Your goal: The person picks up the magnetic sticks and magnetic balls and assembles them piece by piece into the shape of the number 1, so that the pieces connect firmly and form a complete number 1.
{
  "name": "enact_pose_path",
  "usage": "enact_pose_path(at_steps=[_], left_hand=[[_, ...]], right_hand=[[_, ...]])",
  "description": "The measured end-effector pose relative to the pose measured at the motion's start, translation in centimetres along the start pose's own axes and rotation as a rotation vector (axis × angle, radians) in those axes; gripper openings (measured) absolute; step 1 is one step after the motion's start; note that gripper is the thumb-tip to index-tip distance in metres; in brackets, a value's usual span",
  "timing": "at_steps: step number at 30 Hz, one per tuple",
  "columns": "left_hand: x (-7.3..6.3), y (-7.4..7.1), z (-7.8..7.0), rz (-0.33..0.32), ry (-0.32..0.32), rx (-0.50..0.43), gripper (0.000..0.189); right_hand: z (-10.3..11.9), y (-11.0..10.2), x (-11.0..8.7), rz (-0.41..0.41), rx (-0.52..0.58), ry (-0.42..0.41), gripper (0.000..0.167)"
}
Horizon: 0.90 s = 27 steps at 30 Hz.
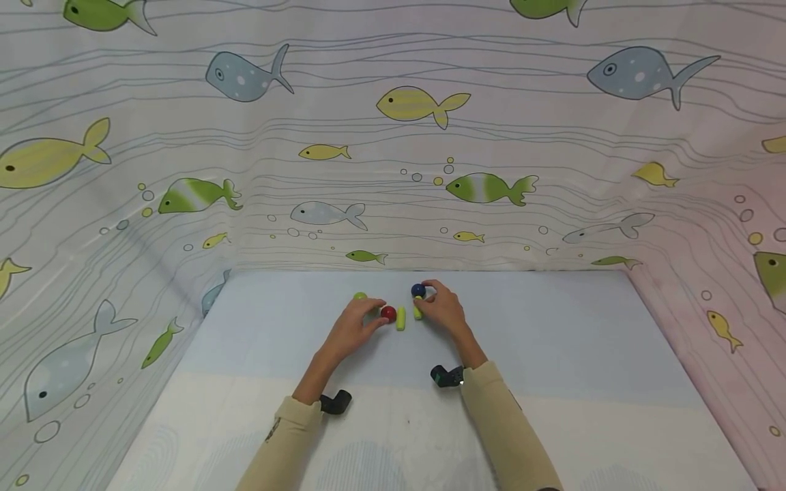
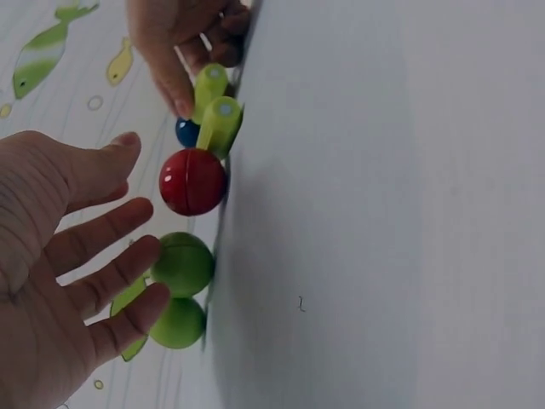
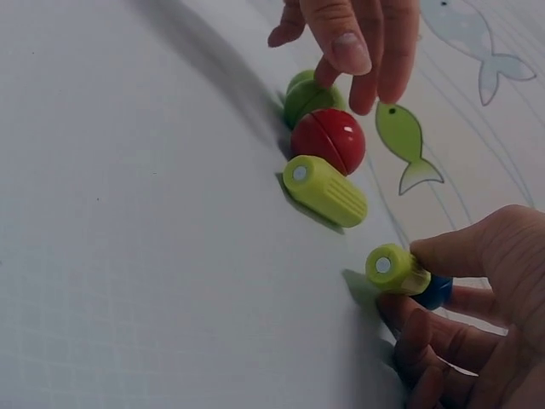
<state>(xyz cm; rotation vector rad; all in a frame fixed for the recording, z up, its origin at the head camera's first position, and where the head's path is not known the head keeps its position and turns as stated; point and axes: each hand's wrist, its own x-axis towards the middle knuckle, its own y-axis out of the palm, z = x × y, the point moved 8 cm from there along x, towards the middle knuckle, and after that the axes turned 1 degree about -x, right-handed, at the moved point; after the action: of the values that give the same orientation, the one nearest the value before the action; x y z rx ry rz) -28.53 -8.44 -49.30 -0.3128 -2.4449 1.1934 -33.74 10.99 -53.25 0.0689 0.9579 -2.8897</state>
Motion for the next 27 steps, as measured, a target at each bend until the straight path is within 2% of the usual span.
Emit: enact_pose_path(at_steps=[17,27], left_hand=[[0.4,0.4,0.0,-0.022,-0.114,0.025,0.039],[0.6,1.1,0.1,-0.001,-0.138,0.057,0.035]], right_hand=[[0.0,0.0,0.0,0.006,-0.009,0.012,0.051],[-0.1,-0.1,0.0,0.006,-0.004,0.012,0.052]])
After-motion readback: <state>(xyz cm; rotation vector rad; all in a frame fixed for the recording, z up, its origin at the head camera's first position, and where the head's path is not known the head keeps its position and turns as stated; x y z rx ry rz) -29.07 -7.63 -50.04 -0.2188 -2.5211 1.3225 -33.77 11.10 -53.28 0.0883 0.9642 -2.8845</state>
